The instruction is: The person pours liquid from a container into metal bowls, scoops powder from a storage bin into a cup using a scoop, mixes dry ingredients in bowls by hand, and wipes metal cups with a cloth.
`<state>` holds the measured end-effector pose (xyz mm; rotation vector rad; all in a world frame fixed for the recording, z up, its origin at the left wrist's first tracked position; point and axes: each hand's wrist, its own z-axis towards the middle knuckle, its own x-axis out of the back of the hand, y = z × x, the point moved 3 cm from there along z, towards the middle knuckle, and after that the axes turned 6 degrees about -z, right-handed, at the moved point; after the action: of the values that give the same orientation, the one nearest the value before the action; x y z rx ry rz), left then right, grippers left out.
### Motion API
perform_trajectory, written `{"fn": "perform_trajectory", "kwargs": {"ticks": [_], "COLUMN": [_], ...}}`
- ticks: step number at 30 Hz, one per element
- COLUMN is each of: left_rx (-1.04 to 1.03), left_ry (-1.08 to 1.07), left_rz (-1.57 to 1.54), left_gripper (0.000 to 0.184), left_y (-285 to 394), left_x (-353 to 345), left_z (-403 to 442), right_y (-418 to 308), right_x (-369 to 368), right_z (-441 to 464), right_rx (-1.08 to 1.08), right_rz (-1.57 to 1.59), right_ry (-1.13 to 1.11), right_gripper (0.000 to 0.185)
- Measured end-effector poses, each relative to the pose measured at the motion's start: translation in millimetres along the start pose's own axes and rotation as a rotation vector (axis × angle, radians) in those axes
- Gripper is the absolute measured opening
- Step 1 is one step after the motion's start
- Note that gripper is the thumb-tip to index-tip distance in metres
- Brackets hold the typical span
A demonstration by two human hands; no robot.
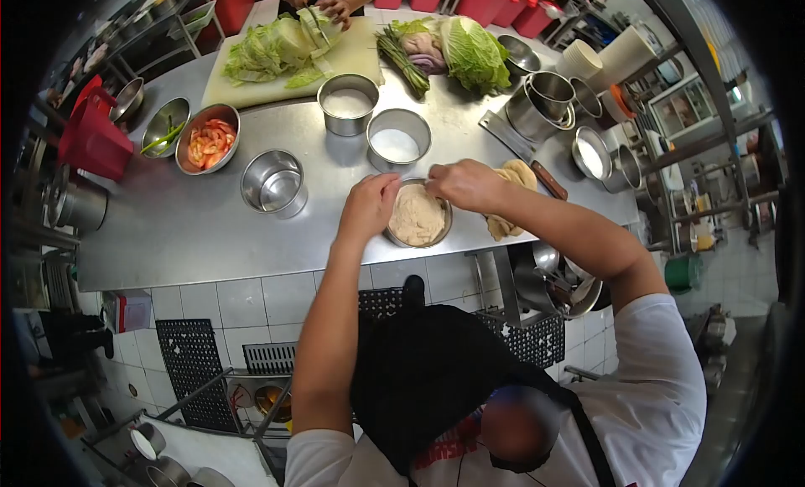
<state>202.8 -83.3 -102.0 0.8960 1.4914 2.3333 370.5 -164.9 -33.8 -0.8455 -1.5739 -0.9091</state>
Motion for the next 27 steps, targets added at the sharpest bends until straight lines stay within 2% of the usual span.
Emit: {"fn": "perform_trajectory", "kwargs": {"ticks": [1, 4, 8, 11, 16, 19, 22, 25, 26, 27], "left_rx": [-0.023, -0.017, 0.010, 0.050, -0.102, -0.066, 0.054, 0.199, 0.231, 0.164], "left_ry": [-0.108, -0.047, 0.204, 0.208, -0.197, -0.007, 0.258, 0.292, 0.176, 0.090], "left_rz": [-0.119, -0.069, -0.037, -0.074, -0.151, -0.086, -0.060, -0.089, -0.072, -0.078], "left_gripper": [0.022, 0.020, 0.017, 0.017, 0.020, 0.020, 0.021, 0.021, 0.022, 0.022], "left_y": [-3.2, -5.9, 1.3, 6.7, -2.9, -6.5, -0.7, 5.1, 0.5, -2.6], "left_x": [-2.5, -8.1, -14.2, -12.0, -6.4, -10.0, -12.2, -11.2, -6.2, -0.4], "left_z": [8.2, 3.3, -21.8, -34.6, 4.7, -6.2, -28.5, -42.1, -35.7, -26.5], "right_y": [-1.4, -5.6, -20.4, -26.8, -18.5, -17.1, -35.8, -40.6, -34.2, -27.7], "right_x": [2.8, 10.0, 5.4, 3.1, 11.8, 8.1, 3.9, 0.1, 0.7, 0.4], "right_z": [4.8, 7.0, -17.9, -27.8, -1.6, -4.0, -24.0, -31.8, -28.6, -23.4], "right_rx": [-0.001, -0.010, -0.193, -0.196, -0.115, -0.127, -0.376, -0.337, -0.293, -0.263], "right_rz": [-0.020, -0.035, 0.047, 0.085, -0.015, -0.006, 0.063, 0.115, 0.104, 0.086], "right_ry": [-0.017, -0.044, -0.111, -0.143, -0.169, -0.140, -0.218, -0.184, -0.167, -0.165], "right_gripper": [0.015, 0.015, 0.017, 0.018, 0.017, 0.016, 0.016, 0.016, 0.015, 0.015]}}
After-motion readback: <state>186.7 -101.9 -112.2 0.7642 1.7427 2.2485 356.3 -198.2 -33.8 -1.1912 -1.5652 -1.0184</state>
